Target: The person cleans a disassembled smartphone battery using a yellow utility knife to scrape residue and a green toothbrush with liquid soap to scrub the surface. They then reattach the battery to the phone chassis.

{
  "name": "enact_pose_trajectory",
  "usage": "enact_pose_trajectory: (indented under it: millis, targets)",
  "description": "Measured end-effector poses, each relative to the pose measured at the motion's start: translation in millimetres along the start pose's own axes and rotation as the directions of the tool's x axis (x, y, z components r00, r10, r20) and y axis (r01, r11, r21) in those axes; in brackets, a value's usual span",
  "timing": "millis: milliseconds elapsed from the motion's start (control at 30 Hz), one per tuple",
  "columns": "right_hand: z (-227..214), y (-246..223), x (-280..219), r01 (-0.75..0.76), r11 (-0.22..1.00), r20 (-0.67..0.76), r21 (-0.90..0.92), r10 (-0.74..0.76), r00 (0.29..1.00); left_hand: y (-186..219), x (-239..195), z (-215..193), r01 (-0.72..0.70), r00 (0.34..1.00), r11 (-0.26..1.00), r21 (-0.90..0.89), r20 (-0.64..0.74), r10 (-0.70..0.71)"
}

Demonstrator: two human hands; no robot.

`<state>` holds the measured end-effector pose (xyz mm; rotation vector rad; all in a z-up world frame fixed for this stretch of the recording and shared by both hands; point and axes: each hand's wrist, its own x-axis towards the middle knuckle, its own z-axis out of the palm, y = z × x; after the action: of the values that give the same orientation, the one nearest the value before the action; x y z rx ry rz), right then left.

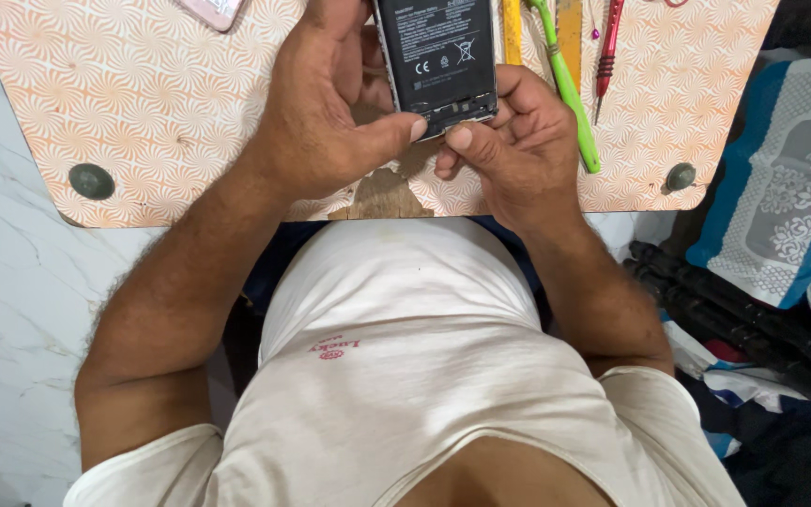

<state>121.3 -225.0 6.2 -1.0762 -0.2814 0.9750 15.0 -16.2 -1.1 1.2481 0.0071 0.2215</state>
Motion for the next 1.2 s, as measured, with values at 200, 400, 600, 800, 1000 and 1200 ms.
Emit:
enact_pose_trajectory:
  millis: [200,400,600,800,1000,1200]
  targets:
    - [-2.7,-3.0,0.9,0.016,0.999,-0.002,-0.052,-0.016,1.000,-2.4,-1.3,1.0,0.012,1.000,0.999,-0.032,-0.012,-0.013]
    - [-5.5,-4.9,0.7,0.014,0.996,0.007,-0.083,-0.013,1.000,0.0,0.2,1.1,-0.022,1.000,1.000,-0.016,-0.001,0.022]
    - [-4.8,-6.3,2.8,0.014,0.998,0.006,-0.055,-0.014,1.000,12.5,8.9,4.9,0.132,0.990,0.987,-0.092,-0.039,-0.136]
    - [-3.6,-7.7,6.6,0.018,0.998,0.012,-0.062,-0.017,1.000,2.4,3.1,1.5,0.048,0.999,0.998,-0.048,-0.009,-0.049]
    - [-6.5,-6.6,6.9,0.036,0.993,0.024,-0.114,-0.034,0.999,-5.7,1.9,-0.6,0.015,1.000,0.999,-0.047,-0.004,-0.015]
    - [-4.5,-9.0,8.4,0.036,0.993,0.002,-0.116,-0.036,0.999,-7.9,2.0,0.3,0.008,1.000,0.997,-0.071,-0.016,-0.010]
